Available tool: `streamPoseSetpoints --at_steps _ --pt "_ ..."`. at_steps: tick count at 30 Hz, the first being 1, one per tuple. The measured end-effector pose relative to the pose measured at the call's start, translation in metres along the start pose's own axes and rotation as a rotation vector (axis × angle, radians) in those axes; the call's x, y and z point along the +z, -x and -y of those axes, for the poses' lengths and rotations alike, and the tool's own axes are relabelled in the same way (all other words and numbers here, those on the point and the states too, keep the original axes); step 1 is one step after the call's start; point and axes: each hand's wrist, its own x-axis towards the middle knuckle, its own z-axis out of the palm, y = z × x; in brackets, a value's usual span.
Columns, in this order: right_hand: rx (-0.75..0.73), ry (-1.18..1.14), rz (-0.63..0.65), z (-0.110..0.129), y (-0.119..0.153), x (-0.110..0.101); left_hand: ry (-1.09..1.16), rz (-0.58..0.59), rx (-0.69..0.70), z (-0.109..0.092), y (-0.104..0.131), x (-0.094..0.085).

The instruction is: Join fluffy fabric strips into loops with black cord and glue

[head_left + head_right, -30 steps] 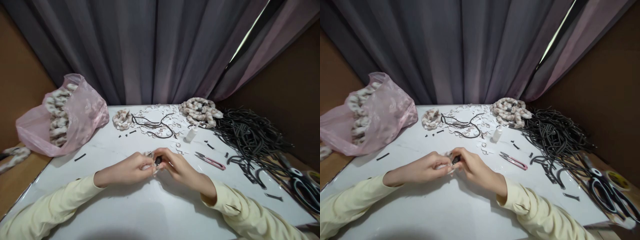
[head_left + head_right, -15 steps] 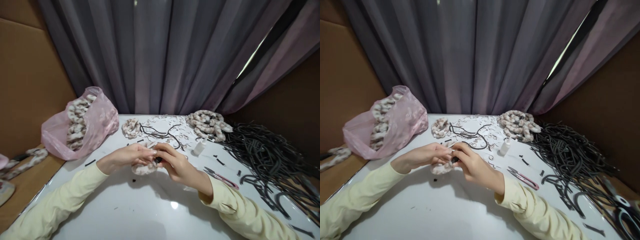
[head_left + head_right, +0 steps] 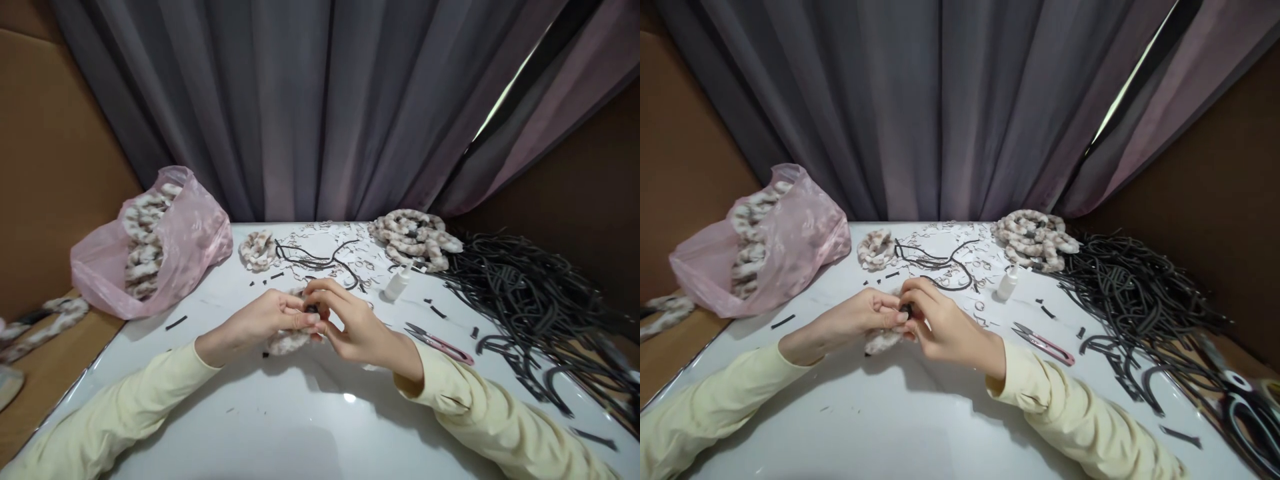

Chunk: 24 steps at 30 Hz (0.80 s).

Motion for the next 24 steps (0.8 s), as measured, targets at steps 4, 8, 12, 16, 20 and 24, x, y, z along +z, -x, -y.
streamPoseSetpoints --at_steps 4,8,12,16,20,24 --pt "0.011 -0.001 0.000 0.0012 0.0001 -0.0029 0.058 0.065 -0.017 0.0043 -0.0002 -0.0029" --pt "0.013 -0.013 0.006 0.0019 0.0000 -0.0059 0.141 0.074 -0.064 0.0028 -0.0002 -0.0015" --pt "0.019 -0.032 0.029 0.0031 -0.0004 -0.0078 0.180 0.086 -0.075 0.0024 -0.0001 -0.0022" --pt "0.015 -0.041 0.039 0.0040 -0.0009 -0.0088 0.213 0.100 -0.068 0.0042 0.0003 -0.0045" --pt "0.003 -0.041 0.041 0.0037 -0.0007 -0.0090 0.201 0.111 -0.065 0.0035 0.0007 -0.0057" --pt "-0.011 -0.028 0.052 0.0035 -0.0001 -0.0089 0.109 0.120 -0.074 0.0034 0.0006 -0.0064"
